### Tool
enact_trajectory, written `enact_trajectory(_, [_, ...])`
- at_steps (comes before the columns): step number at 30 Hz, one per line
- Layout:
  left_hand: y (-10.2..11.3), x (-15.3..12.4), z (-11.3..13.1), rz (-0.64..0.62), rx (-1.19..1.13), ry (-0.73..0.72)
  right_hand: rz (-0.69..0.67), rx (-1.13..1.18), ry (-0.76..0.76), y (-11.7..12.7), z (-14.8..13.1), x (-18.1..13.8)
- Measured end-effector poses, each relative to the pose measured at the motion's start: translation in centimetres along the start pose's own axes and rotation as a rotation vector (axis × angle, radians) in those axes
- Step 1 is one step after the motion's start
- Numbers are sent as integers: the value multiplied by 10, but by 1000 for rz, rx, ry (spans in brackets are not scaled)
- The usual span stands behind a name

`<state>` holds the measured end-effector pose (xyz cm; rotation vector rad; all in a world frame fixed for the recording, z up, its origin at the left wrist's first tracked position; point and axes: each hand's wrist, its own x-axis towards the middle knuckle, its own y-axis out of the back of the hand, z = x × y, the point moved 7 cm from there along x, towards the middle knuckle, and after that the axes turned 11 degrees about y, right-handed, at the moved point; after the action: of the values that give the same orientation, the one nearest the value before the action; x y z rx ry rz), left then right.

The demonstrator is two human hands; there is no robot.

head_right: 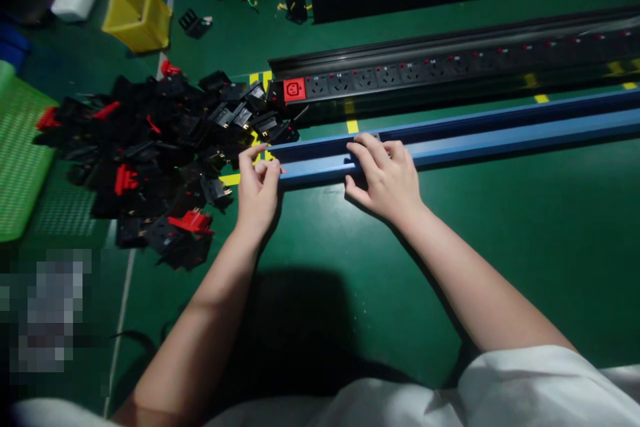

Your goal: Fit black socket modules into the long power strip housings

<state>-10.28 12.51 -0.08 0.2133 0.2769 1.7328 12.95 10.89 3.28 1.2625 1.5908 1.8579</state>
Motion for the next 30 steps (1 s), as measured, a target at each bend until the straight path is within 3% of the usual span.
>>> enact_trajectory(9, [0,0,-2,6,0,-30,-45,55,-11,0,-2,1])
enact_trajectory(16, [2,0,-4,10,-134,86,3,74,-2,4,-2,0])
enact_trajectory(22, [5,1,1,21,-138,53,39,79,17,6,2,-1])
enact_trajectory(26, [12,0,5,92,-182,23,84,103,25,8,3,-1])
enact_trajectory(30, [20,0,4,196,-309,104,103,147,34,8,3,-1])
